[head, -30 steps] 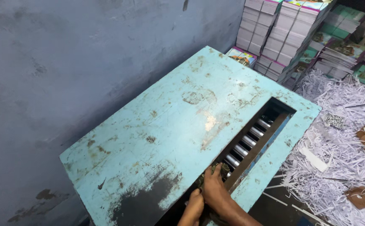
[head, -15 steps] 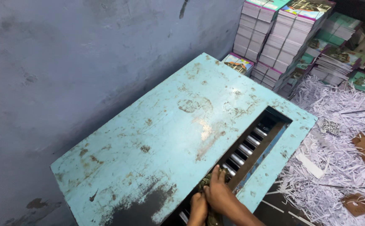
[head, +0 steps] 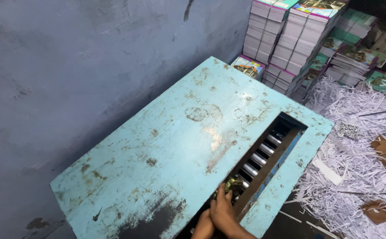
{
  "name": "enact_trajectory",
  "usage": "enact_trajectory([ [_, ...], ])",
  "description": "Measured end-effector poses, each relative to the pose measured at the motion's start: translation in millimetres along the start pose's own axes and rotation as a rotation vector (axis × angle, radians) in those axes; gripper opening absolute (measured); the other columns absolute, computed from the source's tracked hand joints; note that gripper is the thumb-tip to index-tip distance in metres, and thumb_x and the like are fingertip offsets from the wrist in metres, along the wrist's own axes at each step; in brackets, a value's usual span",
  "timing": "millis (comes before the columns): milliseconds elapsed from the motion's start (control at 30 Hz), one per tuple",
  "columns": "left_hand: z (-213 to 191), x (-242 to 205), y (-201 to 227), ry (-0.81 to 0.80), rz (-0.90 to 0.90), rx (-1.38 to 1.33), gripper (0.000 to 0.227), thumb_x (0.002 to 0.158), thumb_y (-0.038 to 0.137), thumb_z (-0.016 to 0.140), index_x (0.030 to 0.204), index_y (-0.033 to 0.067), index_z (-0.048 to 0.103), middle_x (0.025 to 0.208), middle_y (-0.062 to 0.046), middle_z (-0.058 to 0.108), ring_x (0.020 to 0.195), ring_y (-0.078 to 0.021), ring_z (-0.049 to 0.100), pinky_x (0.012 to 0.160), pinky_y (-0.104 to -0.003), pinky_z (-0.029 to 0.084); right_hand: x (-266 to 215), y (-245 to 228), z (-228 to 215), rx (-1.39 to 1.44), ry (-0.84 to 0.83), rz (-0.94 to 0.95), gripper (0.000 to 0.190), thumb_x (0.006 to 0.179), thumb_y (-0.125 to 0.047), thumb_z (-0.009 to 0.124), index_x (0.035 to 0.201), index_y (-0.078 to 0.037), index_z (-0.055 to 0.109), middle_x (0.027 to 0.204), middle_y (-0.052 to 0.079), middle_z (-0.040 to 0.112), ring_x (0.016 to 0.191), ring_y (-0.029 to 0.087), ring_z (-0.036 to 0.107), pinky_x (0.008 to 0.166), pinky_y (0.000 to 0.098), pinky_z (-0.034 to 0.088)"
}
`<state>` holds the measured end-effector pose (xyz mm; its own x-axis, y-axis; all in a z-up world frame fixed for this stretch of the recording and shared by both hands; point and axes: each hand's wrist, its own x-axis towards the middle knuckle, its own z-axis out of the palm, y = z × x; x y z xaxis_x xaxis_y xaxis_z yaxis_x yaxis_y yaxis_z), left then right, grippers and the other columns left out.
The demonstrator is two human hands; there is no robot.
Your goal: The person wipes the exterior and interior surfaces of a light blue industrial machine using a green cloth. They clean the side panel, top surface, and the roller area inside the machine's opening.
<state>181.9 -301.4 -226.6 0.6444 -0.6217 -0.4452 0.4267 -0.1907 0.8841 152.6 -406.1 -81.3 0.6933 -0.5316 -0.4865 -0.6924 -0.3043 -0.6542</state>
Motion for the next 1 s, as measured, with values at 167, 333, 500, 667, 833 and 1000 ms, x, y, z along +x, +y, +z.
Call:
enact_trajectory([
  [167, 8.9, -4.3, 7.8, -0.058, -0.037, -0.255, 0.039, 0.098, 0.026, 0.054, 0.122, 0.0004, 0.072, 0.118, -0.011, 0.076, 0.11, -0.0185, 0.068, 0.098, -0.031, 0.052, 14.7, 8.4, 9.0, 0.045, 0.07, 0.016, 0.079, 0.098, -0.024, 0.049, 0.163, -0.014, 0.005, 0.164, 0.037, 0.003, 0.14, 0.051, 0.042, 0.116, 0.043, 0.04],
  [333, 23.3, -18.9, 56.4, -0.017, -0.104, -0.002, 0.041, 0.101, 0.029, 0.054, 0.128, 0.0032, 0.069, 0.12, -0.008, 0.074, 0.109, -0.0149, 0.066, 0.097, -0.028, 0.049, 31.8, 15.7, 4.6, 0.104, 0.198, 0.001, 0.077, 0.094, -0.023, 0.052, 0.162, -0.016, 0.016, 0.16, 0.035, 0.021, 0.138, 0.049, 0.046, 0.115, 0.0432, 0.042],
  [500, 49.8, 0.5, 76.6, -0.127, 0.031, -0.262, 0.043, 0.102, 0.028, 0.05, 0.129, -0.0011, 0.067, 0.119, -0.011, 0.074, 0.107, -0.017, 0.066, 0.095, -0.03, 0.052, 68.7, 29.8, -16.3, 0.16, 0.285, -0.028, 0.078, 0.092, -0.02, 0.055, 0.162, -0.015, 0.019, 0.154, 0.034, 0.033, 0.137, 0.047, 0.047, 0.114, 0.0443, 0.04],
  [667, 69.1, 3.0, 123.5, -0.062, -0.093, -0.029, 0.046, 0.103, 0.035, 0.045, 0.133, 0.0068, 0.066, 0.12, -0.005, 0.074, 0.108, -0.0121, 0.065, 0.095, -0.027, 0.049, 104.0, 43.0, -43.2, 0.177, 0.319, -0.024, 0.075, 0.094, -0.021, 0.056, 0.161, -0.012, 0.024, 0.151, 0.033, 0.041, 0.136, 0.046, 0.049, 0.115, 0.0446, 0.04],
  [833, 99.6, 37.5, 135.5, -0.132, -0.034, -0.183, 0.046, 0.104, 0.032, 0.041, 0.131, 0.0035, 0.066, 0.116, -0.009, 0.074, 0.103, -0.0155, 0.067, 0.094, -0.029, 0.051, 134.8, 45.2, -75.1, 0.191, 0.339, 0.005, 0.075, 0.092, -0.02, 0.056, 0.162, -0.014, 0.027, 0.149, 0.032, 0.045, 0.135, 0.045, 0.051, 0.113, 0.0442, 0.043],
  [1000, 117.1, 62.8, 139.1, -0.16, -0.041, -0.212, 0.049, 0.106, 0.035, 0.042, 0.131, 0.0005, 0.066, 0.115, -0.009, 0.073, 0.1, -0.0154, 0.066, 0.092, -0.029, 0.052, 141.6, 38.4, -106.6, 0.212, 0.303, 0.071, 0.076, 0.092, -0.02, 0.055, 0.162, -0.017, 0.026, 0.147, 0.029, 0.05, 0.133, 0.042, 0.055, 0.112, 0.0436, 0.045],
])
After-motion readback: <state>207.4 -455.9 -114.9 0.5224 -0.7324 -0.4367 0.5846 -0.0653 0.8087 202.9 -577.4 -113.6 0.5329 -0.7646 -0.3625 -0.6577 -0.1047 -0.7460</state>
